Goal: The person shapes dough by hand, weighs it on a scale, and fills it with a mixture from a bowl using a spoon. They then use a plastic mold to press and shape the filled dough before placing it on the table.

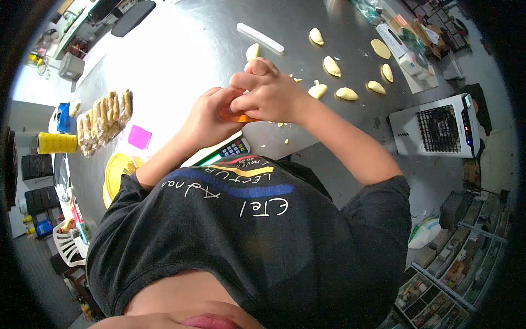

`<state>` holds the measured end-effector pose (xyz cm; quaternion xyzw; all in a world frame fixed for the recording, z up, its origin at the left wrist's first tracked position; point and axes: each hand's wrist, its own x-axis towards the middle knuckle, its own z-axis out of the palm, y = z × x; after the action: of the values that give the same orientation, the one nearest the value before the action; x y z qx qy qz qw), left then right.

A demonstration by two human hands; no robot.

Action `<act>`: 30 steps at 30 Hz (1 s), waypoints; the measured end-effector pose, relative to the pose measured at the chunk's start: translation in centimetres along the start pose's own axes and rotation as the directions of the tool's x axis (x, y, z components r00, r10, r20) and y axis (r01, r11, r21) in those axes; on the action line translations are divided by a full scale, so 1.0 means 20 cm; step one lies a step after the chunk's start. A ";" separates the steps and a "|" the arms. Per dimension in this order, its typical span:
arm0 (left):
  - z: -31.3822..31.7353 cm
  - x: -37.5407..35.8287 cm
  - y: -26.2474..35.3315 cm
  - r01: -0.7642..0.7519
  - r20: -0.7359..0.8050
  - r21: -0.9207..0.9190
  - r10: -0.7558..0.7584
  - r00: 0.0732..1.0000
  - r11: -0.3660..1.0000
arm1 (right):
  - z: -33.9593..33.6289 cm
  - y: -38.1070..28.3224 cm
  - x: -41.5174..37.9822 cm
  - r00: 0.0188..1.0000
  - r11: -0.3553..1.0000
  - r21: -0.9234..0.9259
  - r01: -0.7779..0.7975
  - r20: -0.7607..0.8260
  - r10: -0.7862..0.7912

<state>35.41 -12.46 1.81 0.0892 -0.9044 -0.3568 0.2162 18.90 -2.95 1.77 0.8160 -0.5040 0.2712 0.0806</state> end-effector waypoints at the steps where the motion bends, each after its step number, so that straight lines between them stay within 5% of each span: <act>1: -0.01 0.00 0.00 0.026 0.036 0.006 -0.027 0.999 1.000 | 0.00 0.00 0.00 1.000 0.999 0.023 0.024 -0.021 -0.024; 8: -0.02 -0.02 -0.04 0.092 0.002 0.055 -0.092 0.996 0.994 | 0.01 0.08 -0.17 0.998 0.999 -0.046 -0.005 -0.057 0.003; 15: -0.05 -0.01 -0.10 0.124 0.023 0.052 -0.125 0.992 0.991 | -0.01 0.17 -0.34 0.930 0.939 -0.031 -0.342 -0.153 0.333; 18: 0.00 -0.01 -0.13 0.024 -0.080 -0.026 -0.026 0.996 0.999 | 0.03 0.22 -0.40 0.868 0.876 -0.004 -0.482 -0.143 0.476; 22: 0.00 0.00 -0.10 0.143 0.066 -0.197 -0.133 0.989 0.970 | 0.02 0.11 -0.30 0.888 0.901 0.017 -0.433 -0.167 0.430; 24: 0.00 0.00 -0.09 0.146 0.094 -0.251 -0.126 0.988 0.957 | 0.02 0.02 -0.23 0.949 0.963 0.183 -0.200 -0.208 0.236; 27: 0.01 -0.01 -0.08 0.177 0.151 -0.392 -0.126 0.980 0.903 | 0.06 -0.08 -0.21 0.915 0.848 0.441 -0.295 -0.126 0.384; 30: 0.01 -0.02 -0.08 0.164 0.117 -0.435 -0.125 0.985 0.886 | 0.08 -0.09 -0.22 0.900 0.796 0.504 -0.335 -0.080 0.429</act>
<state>35.66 -13.39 0.60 0.0892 -0.7989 -0.5717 0.1645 19.52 0.68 -1.68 0.6613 -0.5659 0.4743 -0.1320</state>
